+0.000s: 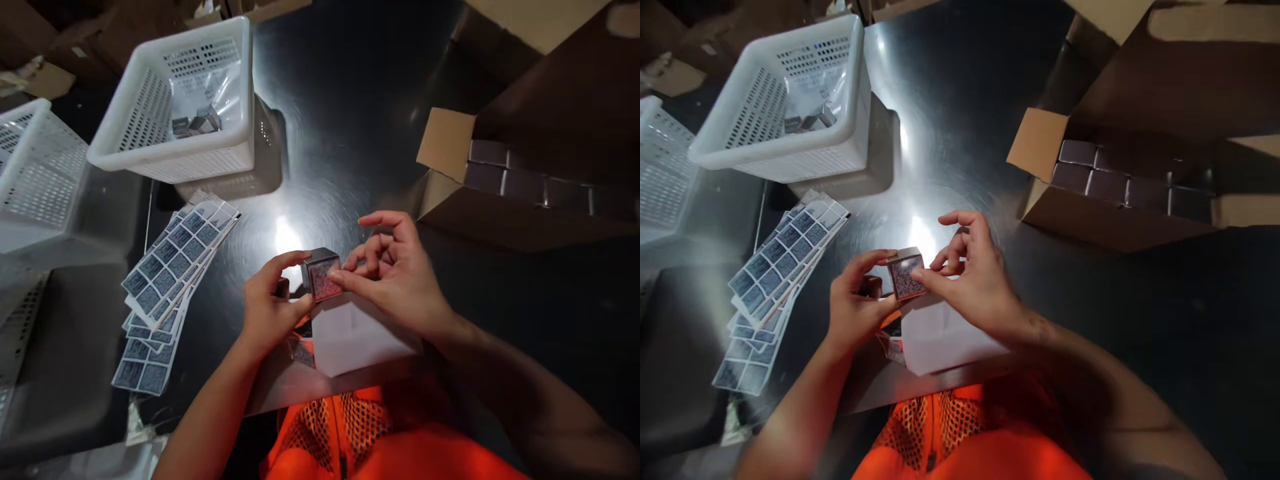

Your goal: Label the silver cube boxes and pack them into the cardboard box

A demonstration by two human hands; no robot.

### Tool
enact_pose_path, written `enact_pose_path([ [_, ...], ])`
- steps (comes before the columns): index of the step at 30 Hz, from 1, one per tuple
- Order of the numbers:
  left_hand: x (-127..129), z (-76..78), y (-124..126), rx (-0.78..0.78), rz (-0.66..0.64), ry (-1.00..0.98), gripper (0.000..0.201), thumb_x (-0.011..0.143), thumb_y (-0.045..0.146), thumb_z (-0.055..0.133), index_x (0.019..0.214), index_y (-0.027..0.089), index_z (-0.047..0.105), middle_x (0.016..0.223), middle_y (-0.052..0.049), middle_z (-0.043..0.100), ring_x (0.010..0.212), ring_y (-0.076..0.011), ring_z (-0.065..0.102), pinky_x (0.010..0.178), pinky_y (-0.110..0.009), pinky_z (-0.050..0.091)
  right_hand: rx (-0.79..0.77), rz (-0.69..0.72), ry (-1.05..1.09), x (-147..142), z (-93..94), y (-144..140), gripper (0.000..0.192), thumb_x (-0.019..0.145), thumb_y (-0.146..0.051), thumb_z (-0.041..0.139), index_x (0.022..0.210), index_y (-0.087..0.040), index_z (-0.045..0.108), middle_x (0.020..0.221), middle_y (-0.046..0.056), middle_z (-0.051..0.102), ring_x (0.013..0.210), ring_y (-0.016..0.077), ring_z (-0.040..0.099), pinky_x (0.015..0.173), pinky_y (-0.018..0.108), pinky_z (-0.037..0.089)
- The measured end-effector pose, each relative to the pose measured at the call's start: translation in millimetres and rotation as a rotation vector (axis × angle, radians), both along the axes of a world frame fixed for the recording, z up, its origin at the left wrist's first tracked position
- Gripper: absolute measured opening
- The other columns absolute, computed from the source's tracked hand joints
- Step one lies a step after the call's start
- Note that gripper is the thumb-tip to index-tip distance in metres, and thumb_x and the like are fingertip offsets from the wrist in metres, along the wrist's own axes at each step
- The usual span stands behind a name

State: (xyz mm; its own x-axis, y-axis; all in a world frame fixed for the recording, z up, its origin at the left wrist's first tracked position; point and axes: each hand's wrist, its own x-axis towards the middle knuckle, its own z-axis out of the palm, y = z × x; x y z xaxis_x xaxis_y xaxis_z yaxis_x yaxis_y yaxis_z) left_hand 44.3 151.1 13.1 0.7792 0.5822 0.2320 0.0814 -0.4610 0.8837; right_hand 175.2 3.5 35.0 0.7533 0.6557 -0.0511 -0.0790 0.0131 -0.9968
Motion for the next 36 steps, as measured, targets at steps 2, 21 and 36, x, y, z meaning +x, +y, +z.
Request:
enact_pose_path([
  [2,-2,0.9,1,-0.039,-0.012,0.004,0.044,0.063,0.019,0.087,0.104,0.026,0.074,0.092,0.003,0.074,0.041,0.0008,0.037,0.038,-0.014,0.027,0.022,0.017,0.039,3,-5.1,2,0.076,0.061,-0.028,0.095,0.120,-0.029,0.047,0.087,-0.006,0.052,0.085,0.0153,0.067,0.073,0.029,0.064],
  [21,-7,7.5,5,0.088,0.053,0.115,0.081,0.073,0.063,0.077,0.141,0.027,0.051,0.117,-0.006,0.072,0.041,-0.0055,0.043,0.042,-0.026,0.043,-0.330,-0.473,-1.189,174,54.6,-93,0.042,0.078,-0.004,0.060,0.115,-0.022,0.069,0.125,0.009,0.068,0.123,0.0275,0.061,0.110,0.047,0.048],
  [36,2,-4.1,20,0.002,-0.010,0.230,0.083,0.071,0.067,0.075,0.139,0.022,0.054,0.110,-0.007,0.074,0.043,-0.0088,0.047,0.047,-0.029,0.045,-0.609,-0.047,-1.152,222,84.4,-90,0.011,0.070,-0.030,0.083,0.074,-0.023,0.077,0.088,0.006,0.072,0.087,0.0264,0.067,0.086,0.039,0.053],
])
